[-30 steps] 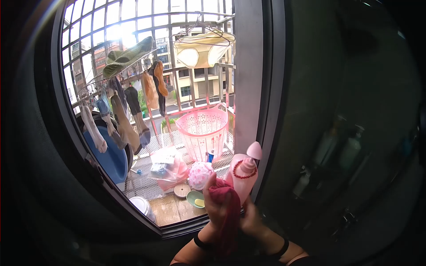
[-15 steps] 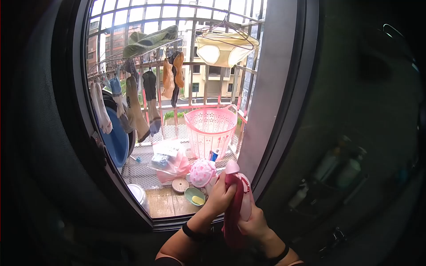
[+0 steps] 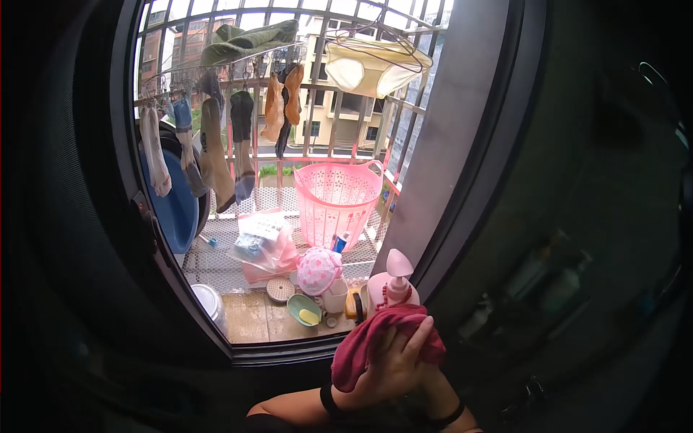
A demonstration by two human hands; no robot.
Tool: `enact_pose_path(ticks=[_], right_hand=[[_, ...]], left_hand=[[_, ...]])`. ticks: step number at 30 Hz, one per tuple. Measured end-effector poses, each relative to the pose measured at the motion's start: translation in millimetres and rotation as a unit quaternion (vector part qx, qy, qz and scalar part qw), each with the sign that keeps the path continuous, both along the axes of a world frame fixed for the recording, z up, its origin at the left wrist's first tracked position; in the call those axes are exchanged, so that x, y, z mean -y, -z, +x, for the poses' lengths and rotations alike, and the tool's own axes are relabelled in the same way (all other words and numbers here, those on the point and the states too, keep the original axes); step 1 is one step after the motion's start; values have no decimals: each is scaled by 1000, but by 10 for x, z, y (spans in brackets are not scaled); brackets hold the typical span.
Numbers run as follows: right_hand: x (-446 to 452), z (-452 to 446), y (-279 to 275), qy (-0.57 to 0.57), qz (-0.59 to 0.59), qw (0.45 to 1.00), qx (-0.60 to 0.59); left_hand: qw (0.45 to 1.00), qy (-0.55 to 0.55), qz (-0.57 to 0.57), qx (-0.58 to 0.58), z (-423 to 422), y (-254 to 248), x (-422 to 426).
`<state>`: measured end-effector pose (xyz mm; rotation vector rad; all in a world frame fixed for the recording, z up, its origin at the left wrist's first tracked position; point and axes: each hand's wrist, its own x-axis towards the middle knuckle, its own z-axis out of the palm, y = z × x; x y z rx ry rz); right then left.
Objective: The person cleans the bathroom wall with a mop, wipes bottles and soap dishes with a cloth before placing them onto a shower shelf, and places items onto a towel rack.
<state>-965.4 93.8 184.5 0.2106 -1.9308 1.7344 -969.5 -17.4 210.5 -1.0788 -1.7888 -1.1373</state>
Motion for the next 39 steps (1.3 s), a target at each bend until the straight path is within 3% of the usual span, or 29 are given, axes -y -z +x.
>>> enact_pose_path(ticks=[1,2,4,7,8,11,13,16,18,19,20,22,23,26,28,29,30,32,33,34,36,37,39], right_hand=[[-18,32,-14,0,5,1000,3],[-35,93,-59,-13,9,1000,14],[-88,215,-148,-37,17,999,35],[-414,272,-168,-181,-88,977,75],[-478,262,-183,-234,-125,961,72],[-548,199,-245,-256,-194,947,-10],[-638,171,-330,-248,-212,945,-30],[-733,181,-512,-211,-264,940,-55],[-875,153,-497,-197,-316,923,-98],[-920,134,-519,-164,-312,927,-127],[-1023,126,-517,-192,-279,931,-138],[-878,114,-642,-109,-277,938,-179],[-762,84,-687,-66,-262,942,-198],[-481,77,-757,44,-214,944,-247],[-305,58,-787,87,-187,936,-287],[-235,64,-799,115,-161,935,-294],[-288,136,-677,95,-117,947,-283],[-236,135,-379,234,-3,935,-267],[-156,122,-304,295,46,918,-262],[46,150,-406,339,84,896,-273],[151,292,-528,338,189,879,-277],[111,416,-544,294,256,881,-267],[-70,553,-539,200,267,911,-244]], left_hand=[[998,-47,26,44,-49,-70,70],[990,-16,56,126,-137,-22,88],[958,50,222,175,-446,-2,-9],[915,233,136,301,-1001,-45,161],[826,373,128,402,-1177,-41,174],[622,559,80,542,-1364,-102,247],[560,564,116,595,-1451,374,202],[491,545,198,651,-1113,649,353],[603,490,173,605,-932,599,356],[724,434,114,524,-879,550,241],[647,495,188,548,-806,475,112],[455,594,330,575,-658,323,-145],[555,537,294,563,-550,249,-239],[634,482,248,551,-398,250,-241],[438,576,408,557,-308,375,-342],[496,508,407,575,-166,207,-287],[496,481,402,601,-221,457,-381],[521,372,418,645,-159,295,-313],[473,407,453,636,-174,312,-329],[473,393,448,649,-188,331,-304],[471,371,432,674,-236,381,-303],[548,318,380,674,-323,456,-293],[556,362,360,656,-436,742,-293]])
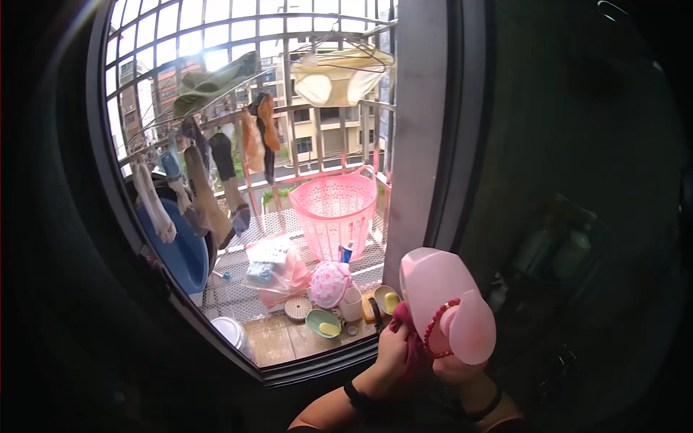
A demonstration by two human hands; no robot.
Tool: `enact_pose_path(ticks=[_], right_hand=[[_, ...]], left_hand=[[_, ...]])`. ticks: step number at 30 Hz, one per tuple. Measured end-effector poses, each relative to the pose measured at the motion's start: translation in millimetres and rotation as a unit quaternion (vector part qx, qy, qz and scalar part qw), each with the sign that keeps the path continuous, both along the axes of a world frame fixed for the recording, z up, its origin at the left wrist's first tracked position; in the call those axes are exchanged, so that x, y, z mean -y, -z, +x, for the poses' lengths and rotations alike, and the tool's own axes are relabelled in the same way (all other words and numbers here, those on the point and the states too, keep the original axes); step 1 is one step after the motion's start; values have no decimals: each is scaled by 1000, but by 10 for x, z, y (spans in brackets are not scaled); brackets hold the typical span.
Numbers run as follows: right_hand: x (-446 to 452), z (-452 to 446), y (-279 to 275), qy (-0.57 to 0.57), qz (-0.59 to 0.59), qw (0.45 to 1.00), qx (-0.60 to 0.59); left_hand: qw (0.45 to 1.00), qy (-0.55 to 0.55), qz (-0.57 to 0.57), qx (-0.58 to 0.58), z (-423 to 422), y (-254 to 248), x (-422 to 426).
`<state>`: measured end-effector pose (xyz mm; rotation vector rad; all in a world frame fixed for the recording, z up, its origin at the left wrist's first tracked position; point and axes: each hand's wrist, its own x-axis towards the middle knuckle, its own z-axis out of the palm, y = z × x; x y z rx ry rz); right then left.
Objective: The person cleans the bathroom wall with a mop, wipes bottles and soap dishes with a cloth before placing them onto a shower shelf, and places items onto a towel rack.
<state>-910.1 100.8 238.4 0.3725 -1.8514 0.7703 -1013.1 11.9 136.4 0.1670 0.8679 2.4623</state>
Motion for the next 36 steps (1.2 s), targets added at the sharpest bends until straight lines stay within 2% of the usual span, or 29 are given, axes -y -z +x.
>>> enact_pose_path(ticks=[2,3,5,6,7,8,9,10,11,13,16,18,21,22,25,26,27,29,30,31,32,33,35,36], right_hand=[[-362,75,44,-88,-77,991,65],[-580,162,28,-120,-105,981,114],[-809,292,-90,-168,-146,948,229],[-896,342,-130,-222,-125,935,248],[-966,376,-158,-283,-104,915,268],[-1011,413,-194,-310,-79,887,334],[-1036,403,-186,-326,-80,897,289],[-1106,367,-148,-308,-102,902,286],[-1186,341,-104,-290,-123,906,282],[-1227,291,-64,-183,-137,925,304],[-1285,305,-93,-82,-134,962,224],[-1341,223,-5,-11,-106,979,173],[-1345,238,-98,4,-139,980,139],[-1421,161,37,-18,-125,974,189],[-1429,296,-367,-66,46,990,114],[-1562,248,-377,-135,29,986,96],[-1733,172,-354,-205,9,975,79],[-2347,185,-426,68,-35,996,48],[-2782,159,-353,195,-98,975,25],[-3135,178,-248,280,-217,935,8],[-3596,166,-42,308,-242,913,-113],[-4021,294,80,434,-161,880,-108],[-4216,393,-20,507,-200,836,-61],[-4270,327,-28,534,-203,821,-5]], left_hand=[[997,-67,-46,-4,-133,50,117],[992,-114,-2,-60,-141,-94,188],[979,-11,110,-169,-261,-78,419],[957,-15,101,-271,-177,-305,378],[869,222,411,-162,-266,-13,204],[904,164,249,-307,-145,-358,259],[895,119,86,-421,12,-586,209],[863,96,1,-496,150,-772,157],[830,77,-52,-550,277,-926,116],[777,19,-130,-615,522,-1131,88],[719,-76,-219,-656,821,-1233,6],[727,-119,-239,-633,870,-1084,-93],[783,-167,-231,-552,606,-598,-347],[798,-182,-224,-529,585,-540,-363],[844,-182,-158,-479,530,-664,-460],[876,-179,-163,-418,566,-814,-481],[904,-155,-121,-379,560,-891,-505],[939,-98,-123,-307,501,-889,-296],[969,-48,-107,-216,381,-698,-97],[989,2,-86,-123,213,-383,181],[996,51,-60,-31,101,-192,359],[997,48,-59,-26,75,-147,415],[997,42,-63,-8,130,-83,476],[989,-22,-103,-104,223,-226,383]])
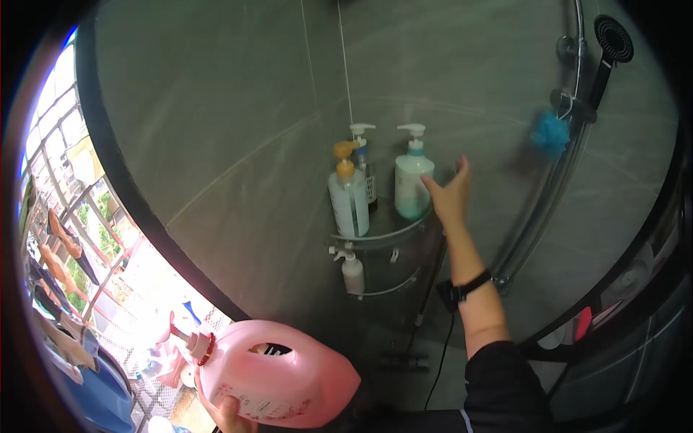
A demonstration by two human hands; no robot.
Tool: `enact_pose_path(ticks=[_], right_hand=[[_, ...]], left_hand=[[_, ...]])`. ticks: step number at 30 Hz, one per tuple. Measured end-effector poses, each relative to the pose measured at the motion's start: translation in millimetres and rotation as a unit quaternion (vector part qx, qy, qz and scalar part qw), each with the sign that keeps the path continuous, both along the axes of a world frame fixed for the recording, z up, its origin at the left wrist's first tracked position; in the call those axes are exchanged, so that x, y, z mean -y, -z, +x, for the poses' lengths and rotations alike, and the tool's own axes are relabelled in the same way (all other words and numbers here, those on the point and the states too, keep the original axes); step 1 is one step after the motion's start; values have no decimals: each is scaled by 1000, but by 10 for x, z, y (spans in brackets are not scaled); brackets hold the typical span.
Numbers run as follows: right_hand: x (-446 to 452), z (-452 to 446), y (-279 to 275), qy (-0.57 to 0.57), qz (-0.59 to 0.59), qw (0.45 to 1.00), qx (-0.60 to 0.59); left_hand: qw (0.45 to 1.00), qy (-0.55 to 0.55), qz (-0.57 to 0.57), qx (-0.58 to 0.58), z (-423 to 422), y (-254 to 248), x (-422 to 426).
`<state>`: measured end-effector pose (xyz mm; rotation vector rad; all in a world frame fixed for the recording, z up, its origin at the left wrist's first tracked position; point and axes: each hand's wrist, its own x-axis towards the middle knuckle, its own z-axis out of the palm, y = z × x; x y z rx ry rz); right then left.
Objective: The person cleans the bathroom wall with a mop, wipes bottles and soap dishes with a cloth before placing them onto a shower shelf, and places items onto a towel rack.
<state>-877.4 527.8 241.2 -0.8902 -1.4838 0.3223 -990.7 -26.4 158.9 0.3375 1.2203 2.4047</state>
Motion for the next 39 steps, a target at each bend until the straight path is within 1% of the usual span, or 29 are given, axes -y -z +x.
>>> enact_pose_path(ticks=[1,2,3,4,5,8,11,14,16,17,18,20,21,23,24,25,27,30,32,34,37,38,39], right_hand=[[-69,-74,-11,23,-37,998,48],[-118,-131,-1,46,-73,992,95],[-130,-192,16,5,-86,993,75],[-136,-265,24,-34,-96,993,53],[-146,-302,61,-73,-106,991,32],[-360,-451,383,-101,-75,992,-2],[-344,-448,356,-132,-78,987,-48],[0,-131,73,-196,40,970,-140],[346,233,-108,-342,27,920,-190],[459,405,-64,-409,14,887,-213],[518,552,81,-419,-36,895,-150],[645,864,337,-436,-120,892,-27],[604,921,684,-423,-77,902,22],[780,916,1030,-447,-29,890,86],[757,850,1381,-429,-72,893,119],[765,749,1612,-417,-100,893,135],[739,538,1909,-371,-96,910,157],[624,200,2105,-349,-151,914,142],[530,24,2229,-338,-163,916,138],[428,-154,2342,-315,-168,924,134],[343,-329,2462,-276,-245,922,115],[305,-364,2519,-286,-254,918,100],[277,-394,2518,-299,-239,917,109]], left_hand=[[992,-51,-40,-104,121,-292,-236],[981,-75,-62,-166,192,-413,-360],[966,-102,-83,-224,263,-535,-484],[961,-106,-86,-239,301,-571,-549],[960,-108,-86,-244,340,-587,-591],[959,-110,-81,-249,384,-620,-672],[959,-104,-81,-251,376,-646,-669],[961,-103,-86,-242,377,-602,-577],[962,-109,-96,-232,374,-550,-482],[961,-115,-102,-232,379,-530,-459],[960,-118,-106,-232,377,-525,-432],[958,-122,-104,-236,342,-529,-411],[958,-125,-100,-236,323,-539,-405],[958,-128,-92,-240,286,-560,-398],[957,-129,-90,-242,269,-562,-392],[956,-128,-89,-247,260,-574,-419],[954,-125,-90,-258,261,-581,-466],[953,-124,-81,-264,269,-597,-583],[953,-137,-70,-261,343,-615,-704],[959,-108,-59,-257,394,-687,-836],[958,-105,-31,-267,402,-731,-1017],[957,-105,-21,-268,401,-741,-1071],[958,-105,-11,-268,388,-731,-1113]])
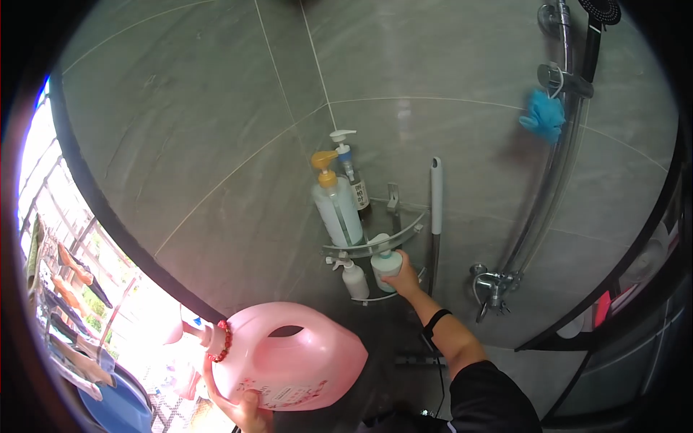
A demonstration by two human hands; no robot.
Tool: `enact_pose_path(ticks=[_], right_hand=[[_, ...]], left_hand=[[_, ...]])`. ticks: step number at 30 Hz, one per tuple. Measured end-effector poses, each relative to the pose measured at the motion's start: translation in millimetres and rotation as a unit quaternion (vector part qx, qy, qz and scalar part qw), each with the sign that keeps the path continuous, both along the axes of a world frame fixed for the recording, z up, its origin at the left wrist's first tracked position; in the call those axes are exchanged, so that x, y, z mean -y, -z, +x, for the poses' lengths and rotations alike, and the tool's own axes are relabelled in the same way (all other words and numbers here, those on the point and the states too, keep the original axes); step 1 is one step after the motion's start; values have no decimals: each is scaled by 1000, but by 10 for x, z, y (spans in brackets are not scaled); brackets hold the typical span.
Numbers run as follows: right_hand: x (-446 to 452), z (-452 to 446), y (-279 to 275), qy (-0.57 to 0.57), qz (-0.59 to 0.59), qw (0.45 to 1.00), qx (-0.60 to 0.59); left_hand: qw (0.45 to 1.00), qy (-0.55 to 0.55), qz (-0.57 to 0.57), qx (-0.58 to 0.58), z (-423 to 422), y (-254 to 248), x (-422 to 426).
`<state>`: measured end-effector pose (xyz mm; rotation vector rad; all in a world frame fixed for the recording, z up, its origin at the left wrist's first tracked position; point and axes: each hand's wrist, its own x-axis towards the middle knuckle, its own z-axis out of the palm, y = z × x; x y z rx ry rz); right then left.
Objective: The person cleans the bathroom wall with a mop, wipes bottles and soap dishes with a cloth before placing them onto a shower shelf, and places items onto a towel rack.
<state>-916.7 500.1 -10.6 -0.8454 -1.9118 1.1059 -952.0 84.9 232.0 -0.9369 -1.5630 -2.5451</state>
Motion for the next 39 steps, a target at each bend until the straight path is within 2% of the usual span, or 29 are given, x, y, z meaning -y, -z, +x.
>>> enact_pose_path(ticks=[5,8,10,12,15,17,18,19,20,21,22,23,24,25,26,29,32,33,34,36,38,39], right_hand=[[-103,92,162,-81,59,995,2],[73,307,13,-36,80,995,51],[338,636,-500,-124,-51,988,80],[817,996,-1406,-284,21,958,-33],[1199,1094,-2059,-315,75,934,-153],[1117,1039,-2114,-227,45,959,-164],[1068,1002,-2145,-184,29,968,-170],[984,1026,-2210,-172,56,960,-215],[858,1029,-2260,-111,139,960,-215],[735,1033,-2336,-49,219,951,-214],[651,1050,-2489,-59,244,929,-273],[465,1011,-2564,-23,174,929,-327],[270,1001,-2676,-6,196,923,-332],[71,973,-2781,12,218,915,-338],[-167,875,-2807,-3,195,908,-372],[-754,557,-2861,19,230,902,-364],[-959,319,-2771,70,264,916,-295],[-1027,239,-2752,86,268,920,-272],[-1102,157,-2693,81,252,928,-262],[-1229,28,-2513,70,219,943,-241],[-1296,-33,-2377,91,255,943,-195],[-1324,-52,-2355,103,273,942,-169]], left_hand=[[999,-26,-39,8,51,14,-162],[995,-20,-90,-30,-31,146,-265],[987,0,-119,-111,-105,187,-388],[971,-25,-184,-151,-34,71,-553],[962,-13,-186,-202,106,26,-860],[965,21,-125,-228,174,83,-1074],[953,-7,-125,-274,277,-41,-1156],[942,-15,-114,-314,299,-78,-1230],[929,-24,-104,-353,297,-114,-1289],[940,6,-76,-333,310,-192,-1304],[968,103,-46,-226,302,-206,-1206],[970,104,-26,-220,280,-269,-1092],[971,107,-6,-215,233,-337,-971],[977,56,-49,-200,146,-306,-784],[991,41,-61,-116,44,-227,-634],[991,104,11,84,57,-420,-186],[998,-9,-42,37,-29,-378,259],[996,51,-59,44,-69,-435,591],[996,77,-39,2,-154,-367,793],[997,65,-43,-19,-177,-378,1123],[996,34,-60,-48,-29,-599,1221],[993,-52,-40,-98,-82,-538,1295]])
